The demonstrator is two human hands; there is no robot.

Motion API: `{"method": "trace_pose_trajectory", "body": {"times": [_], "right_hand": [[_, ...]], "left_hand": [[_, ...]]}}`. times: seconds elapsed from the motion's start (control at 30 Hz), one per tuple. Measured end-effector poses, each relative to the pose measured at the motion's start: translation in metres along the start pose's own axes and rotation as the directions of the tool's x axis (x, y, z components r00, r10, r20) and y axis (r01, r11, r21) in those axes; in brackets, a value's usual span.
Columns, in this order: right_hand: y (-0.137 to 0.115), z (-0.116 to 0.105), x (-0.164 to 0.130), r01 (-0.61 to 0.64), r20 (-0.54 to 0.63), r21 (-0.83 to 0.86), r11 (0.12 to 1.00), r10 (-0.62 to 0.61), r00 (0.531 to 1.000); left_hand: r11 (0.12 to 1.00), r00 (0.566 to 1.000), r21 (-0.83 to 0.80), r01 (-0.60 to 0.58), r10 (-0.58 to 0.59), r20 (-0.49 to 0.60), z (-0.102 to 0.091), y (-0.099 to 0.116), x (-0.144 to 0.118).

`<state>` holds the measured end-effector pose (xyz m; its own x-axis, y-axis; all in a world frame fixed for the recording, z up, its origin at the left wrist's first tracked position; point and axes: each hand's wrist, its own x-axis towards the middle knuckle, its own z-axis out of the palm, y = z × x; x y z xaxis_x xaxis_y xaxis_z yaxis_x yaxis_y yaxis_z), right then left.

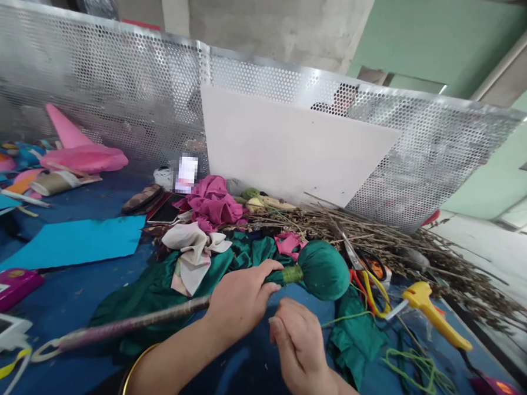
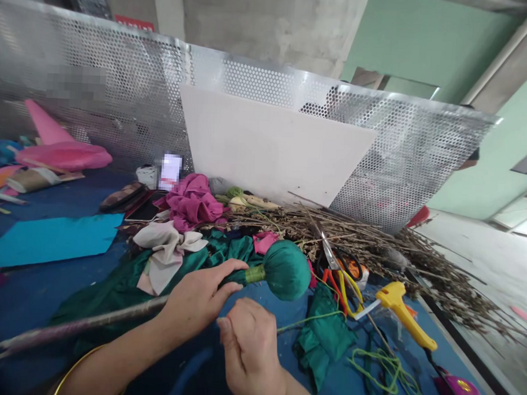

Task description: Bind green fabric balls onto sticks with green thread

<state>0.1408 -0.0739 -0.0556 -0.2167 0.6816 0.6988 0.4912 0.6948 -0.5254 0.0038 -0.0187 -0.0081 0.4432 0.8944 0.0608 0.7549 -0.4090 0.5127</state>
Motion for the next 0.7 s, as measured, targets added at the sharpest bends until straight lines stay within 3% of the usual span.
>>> {"method": "trace_pose_trajectory", "body": {"times": [0.23,0.37,0.43,0.6,0.7], "right_hand": [[0.004,0.003,0.0,0.004,0.034,0.035,0.999,-0.005,0.999],[0.005,-0.015,0.015,-0.043,0.092,0.209,0.977,0.024,0.995],[0.006,-0.03,0.023,-0.056,0.124,0.217,0.975,0.029,0.992],[0.011,-0.062,0.033,-0.026,0.078,-0.092,0.995,0.033,0.996],[0.015,-0.077,0.034,-0.007,0.155,-0.212,0.977,0.041,0.987]], "left_hand": [[0.994,0.999,0.092,0.052,-0.052,0.003,0.006,-0.004,0.004],[0.99,1.0,0.139,0.022,-0.023,0.008,0.003,-0.006,0.006],[0.989,1.0,0.147,-0.008,0.004,0.031,0.0,-0.006,0.005],[0.984,0.994,0.152,-0.091,0.079,0.08,0.002,-0.005,0.004],[0.975,0.981,0.148,-0.168,0.151,0.123,0.005,-0.004,0.002]]}}
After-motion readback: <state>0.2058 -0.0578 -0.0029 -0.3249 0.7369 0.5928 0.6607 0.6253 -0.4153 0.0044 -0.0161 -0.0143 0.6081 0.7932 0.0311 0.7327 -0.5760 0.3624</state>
